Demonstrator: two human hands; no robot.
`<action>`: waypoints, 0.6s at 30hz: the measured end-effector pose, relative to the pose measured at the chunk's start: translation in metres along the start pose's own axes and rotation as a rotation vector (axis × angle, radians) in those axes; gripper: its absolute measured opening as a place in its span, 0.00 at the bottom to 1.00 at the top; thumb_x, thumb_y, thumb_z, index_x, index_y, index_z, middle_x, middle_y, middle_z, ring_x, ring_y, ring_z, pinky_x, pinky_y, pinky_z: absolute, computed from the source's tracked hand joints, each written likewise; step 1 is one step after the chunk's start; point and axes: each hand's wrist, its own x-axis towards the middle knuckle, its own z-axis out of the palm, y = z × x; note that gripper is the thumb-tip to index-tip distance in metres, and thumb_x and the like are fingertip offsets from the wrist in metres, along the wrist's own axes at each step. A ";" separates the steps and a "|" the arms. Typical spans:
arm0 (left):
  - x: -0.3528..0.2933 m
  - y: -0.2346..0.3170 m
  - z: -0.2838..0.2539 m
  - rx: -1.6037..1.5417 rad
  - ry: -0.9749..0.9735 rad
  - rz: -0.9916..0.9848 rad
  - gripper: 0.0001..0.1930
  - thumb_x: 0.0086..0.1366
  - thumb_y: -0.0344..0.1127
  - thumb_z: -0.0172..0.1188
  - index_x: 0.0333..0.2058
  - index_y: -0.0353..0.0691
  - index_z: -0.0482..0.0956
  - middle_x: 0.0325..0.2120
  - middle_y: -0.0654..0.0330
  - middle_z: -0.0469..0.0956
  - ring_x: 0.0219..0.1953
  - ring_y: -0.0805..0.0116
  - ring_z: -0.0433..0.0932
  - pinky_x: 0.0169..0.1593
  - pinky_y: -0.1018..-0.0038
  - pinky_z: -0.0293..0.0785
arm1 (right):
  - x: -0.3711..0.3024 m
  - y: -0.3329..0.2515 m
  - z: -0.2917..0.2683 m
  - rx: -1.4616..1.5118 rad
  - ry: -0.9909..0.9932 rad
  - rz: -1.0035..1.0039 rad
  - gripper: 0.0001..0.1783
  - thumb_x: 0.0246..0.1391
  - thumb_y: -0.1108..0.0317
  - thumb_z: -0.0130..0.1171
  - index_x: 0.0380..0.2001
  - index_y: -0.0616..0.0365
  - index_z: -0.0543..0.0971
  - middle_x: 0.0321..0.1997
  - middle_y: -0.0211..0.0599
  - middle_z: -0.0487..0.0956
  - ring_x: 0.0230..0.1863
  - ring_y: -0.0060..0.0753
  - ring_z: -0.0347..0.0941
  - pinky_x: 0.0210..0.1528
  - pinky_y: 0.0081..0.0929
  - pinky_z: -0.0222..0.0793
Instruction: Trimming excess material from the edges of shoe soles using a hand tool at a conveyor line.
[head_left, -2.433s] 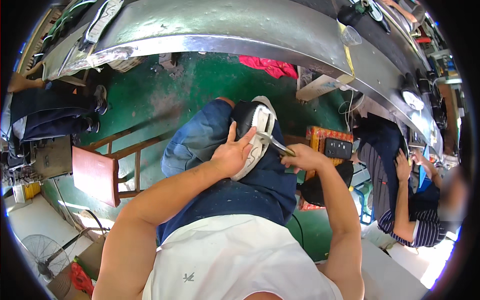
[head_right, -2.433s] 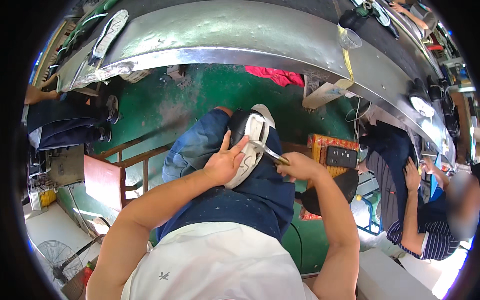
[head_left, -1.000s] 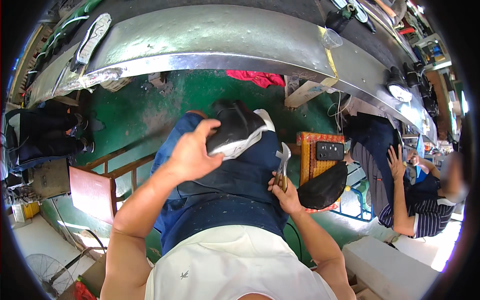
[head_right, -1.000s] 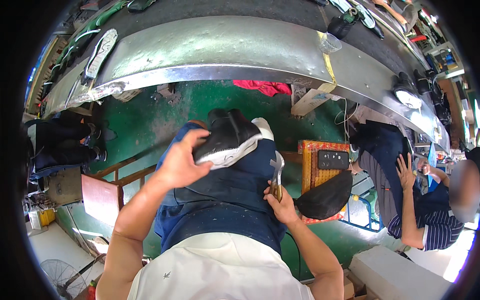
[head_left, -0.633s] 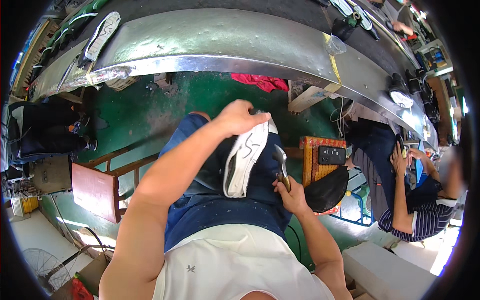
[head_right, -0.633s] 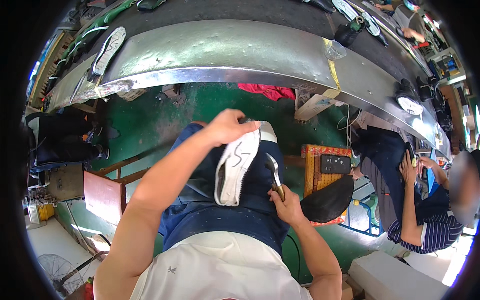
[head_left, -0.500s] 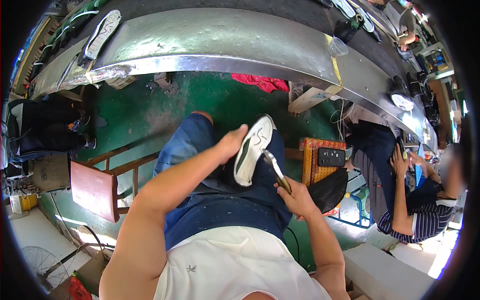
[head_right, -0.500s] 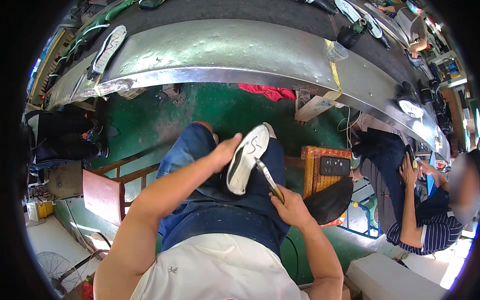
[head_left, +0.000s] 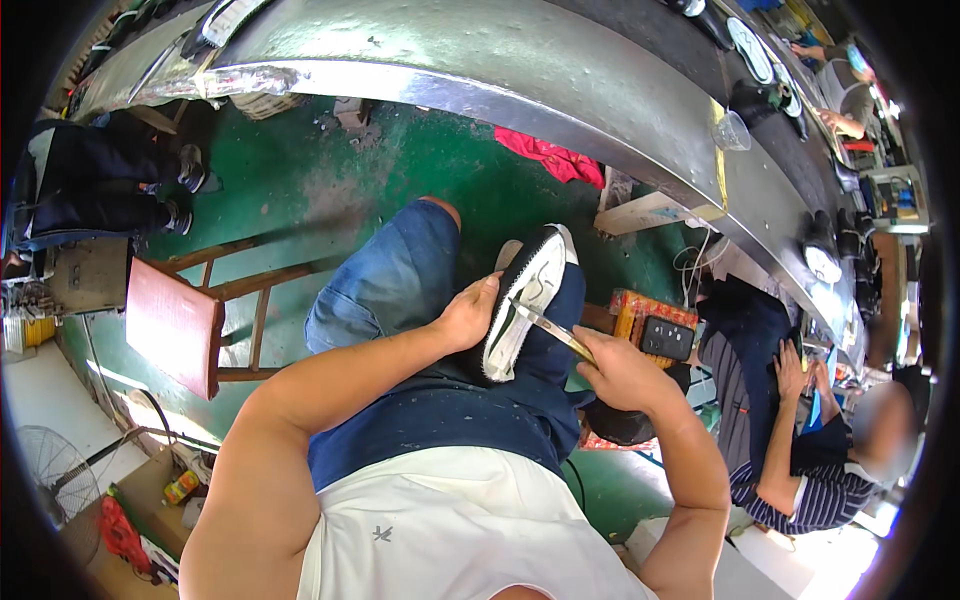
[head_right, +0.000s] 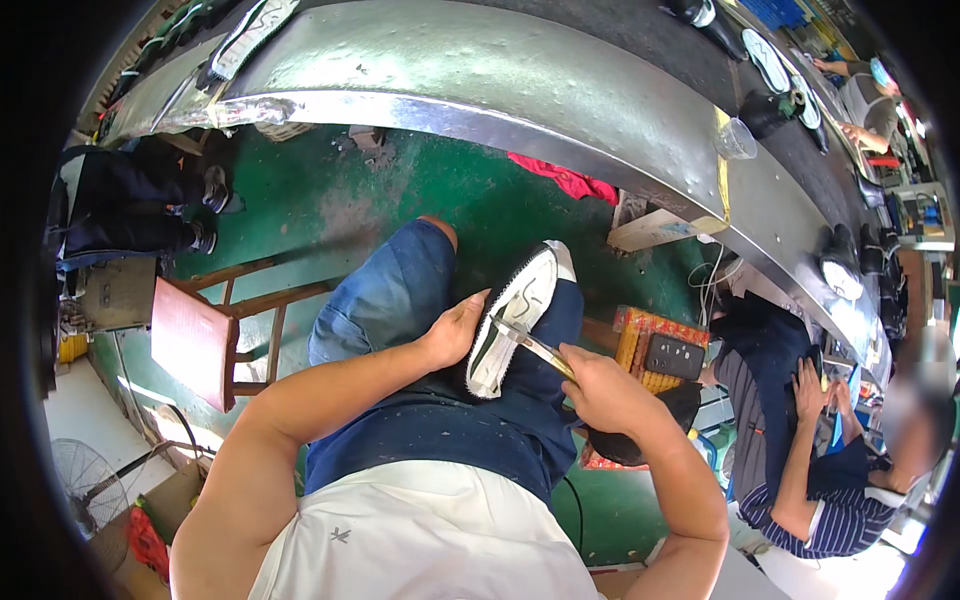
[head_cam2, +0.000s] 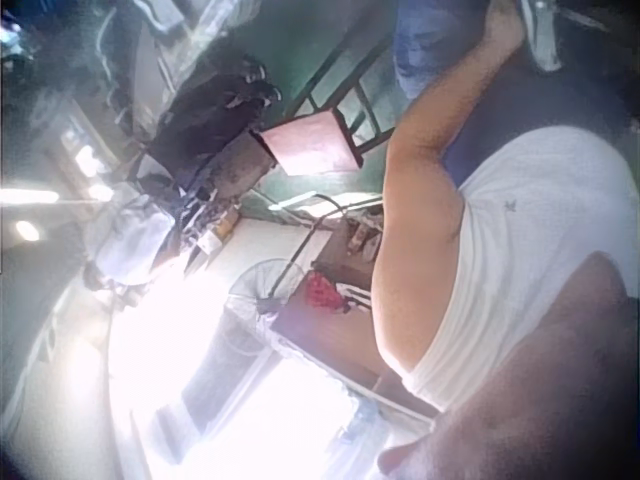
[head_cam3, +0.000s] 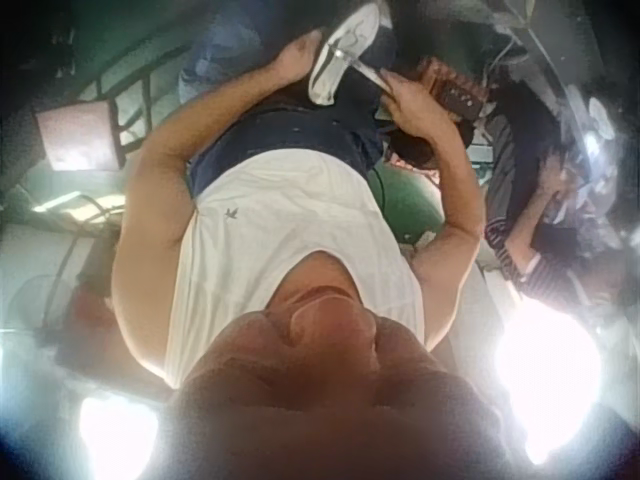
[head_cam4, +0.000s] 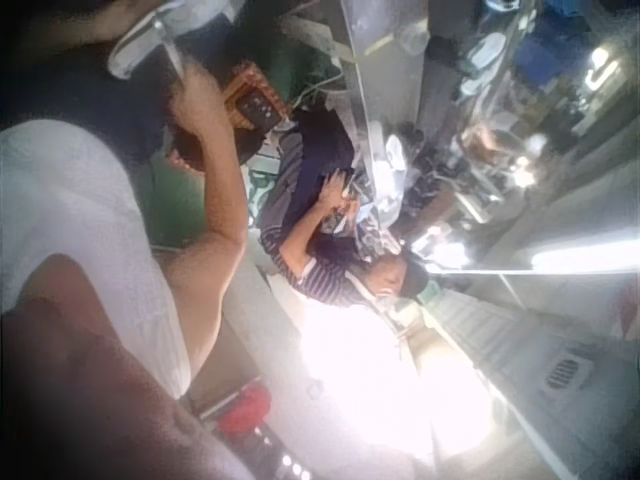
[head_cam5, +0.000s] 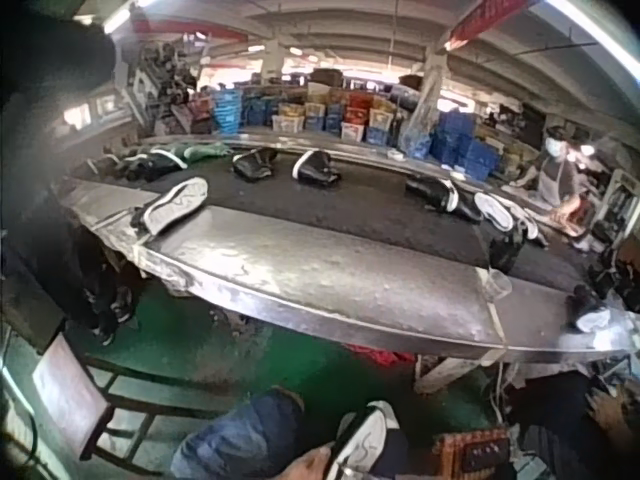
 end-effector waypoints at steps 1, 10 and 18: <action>-0.001 -0.002 0.000 0.028 0.005 0.011 0.31 0.81 0.48 0.29 0.64 0.27 0.67 0.61 0.38 0.72 0.67 0.44 0.67 0.71 0.63 0.59 | 0.006 -0.009 -0.012 -0.010 -0.096 0.056 0.27 0.58 0.70 0.61 0.58 0.74 0.70 0.55 0.67 0.76 0.58 0.64 0.74 0.61 0.47 0.69; 0.003 0.001 -0.009 0.018 -0.024 0.074 0.33 0.82 0.53 0.29 0.65 0.28 0.67 0.60 0.46 0.74 0.64 0.58 0.70 0.68 0.68 0.62 | 0.050 -0.032 -0.073 -0.067 -0.515 0.243 0.13 0.60 0.63 0.59 0.38 0.64 0.78 0.34 0.56 0.81 0.40 0.61 0.79 0.44 0.49 0.71; 0.002 -0.002 -0.001 -0.237 -0.123 0.039 0.34 0.82 0.53 0.29 0.69 0.27 0.60 0.62 0.48 0.71 0.65 0.63 0.68 0.70 0.71 0.59 | 0.034 -0.018 -0.056 -0.024 -0.414 0.190 0.13 0.60 0.64 0.59 0.44 0.61 0.76 0.37 0.55 0.81 0.43 0.59 0.78 0.46 0.47 0.72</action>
